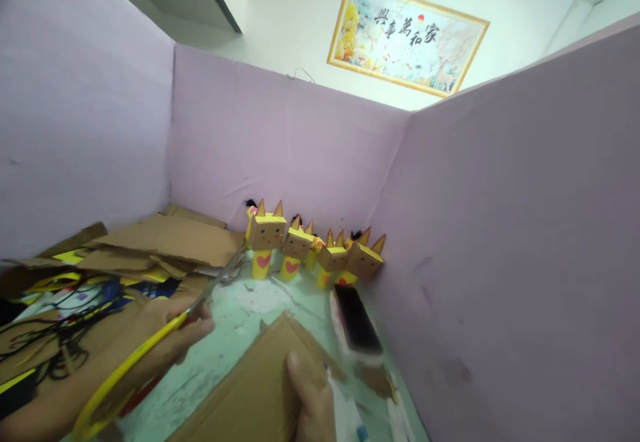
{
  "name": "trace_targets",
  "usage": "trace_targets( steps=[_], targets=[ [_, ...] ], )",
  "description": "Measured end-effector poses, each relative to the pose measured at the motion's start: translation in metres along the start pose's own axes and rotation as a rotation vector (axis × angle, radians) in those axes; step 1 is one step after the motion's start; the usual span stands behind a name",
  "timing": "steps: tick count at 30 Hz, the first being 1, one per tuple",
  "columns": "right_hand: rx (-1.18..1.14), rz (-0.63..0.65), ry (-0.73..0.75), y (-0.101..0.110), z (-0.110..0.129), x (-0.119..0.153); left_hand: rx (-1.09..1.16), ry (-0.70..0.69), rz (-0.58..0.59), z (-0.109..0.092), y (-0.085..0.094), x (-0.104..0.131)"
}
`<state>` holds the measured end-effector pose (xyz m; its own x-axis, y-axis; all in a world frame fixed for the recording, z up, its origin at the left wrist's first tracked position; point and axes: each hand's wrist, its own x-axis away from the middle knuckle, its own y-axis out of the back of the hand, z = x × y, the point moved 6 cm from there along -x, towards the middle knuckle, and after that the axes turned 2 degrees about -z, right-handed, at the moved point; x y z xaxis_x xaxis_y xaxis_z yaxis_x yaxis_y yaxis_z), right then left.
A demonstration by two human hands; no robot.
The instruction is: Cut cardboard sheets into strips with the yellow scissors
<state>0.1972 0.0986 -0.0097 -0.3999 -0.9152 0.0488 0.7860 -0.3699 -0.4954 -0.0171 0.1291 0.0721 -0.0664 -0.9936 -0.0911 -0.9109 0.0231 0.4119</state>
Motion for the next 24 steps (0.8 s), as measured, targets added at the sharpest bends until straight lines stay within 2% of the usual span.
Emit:
trace_targets(
  steps=[3,7,10,14,16,19,22,24],
  targets=[
    [-0.035,0.017,-0.098,-0.001,-0.011,0.001,0.048,0.068,0.009,0.022,-0.009,0.009],
    [-0.109,0.088,-0.226,-0.015,-0.021,0.011,0.134,0.107,0.094,0.048,-0.024,0.02],
    [-0.083,0.087,-0.267,-0.019,-0.023,0.017,0.17,0.129,0.142,0.056,-0.029,0.021],
    [-0.077,0.11,-0.304,-0.021,-0.03,0.023,0.247,0.127,0.2,0.057,-0.035,0.02],
    [-0.037,0.153,-0.339,-0.021,-0.04,0.028,0.22,0.098,0.189,0.056,-0.035,0.02],
    [0.071,0.264,-0.399,-0.02,-0.059,0.034,0.16,-0.022,0.171,0.054,-0.034,0.018],
    [0.11,0.385,-0.462,-0.024,-0.071,0.038,0.282,-0.045,0.162,0.061,-0.034,0.012],
    [0.088,0.474,-0.445,-0.03,-0.067,0.038,0.409,-0.005,0.022,0.07,-0.026,0.003]
  ],
)
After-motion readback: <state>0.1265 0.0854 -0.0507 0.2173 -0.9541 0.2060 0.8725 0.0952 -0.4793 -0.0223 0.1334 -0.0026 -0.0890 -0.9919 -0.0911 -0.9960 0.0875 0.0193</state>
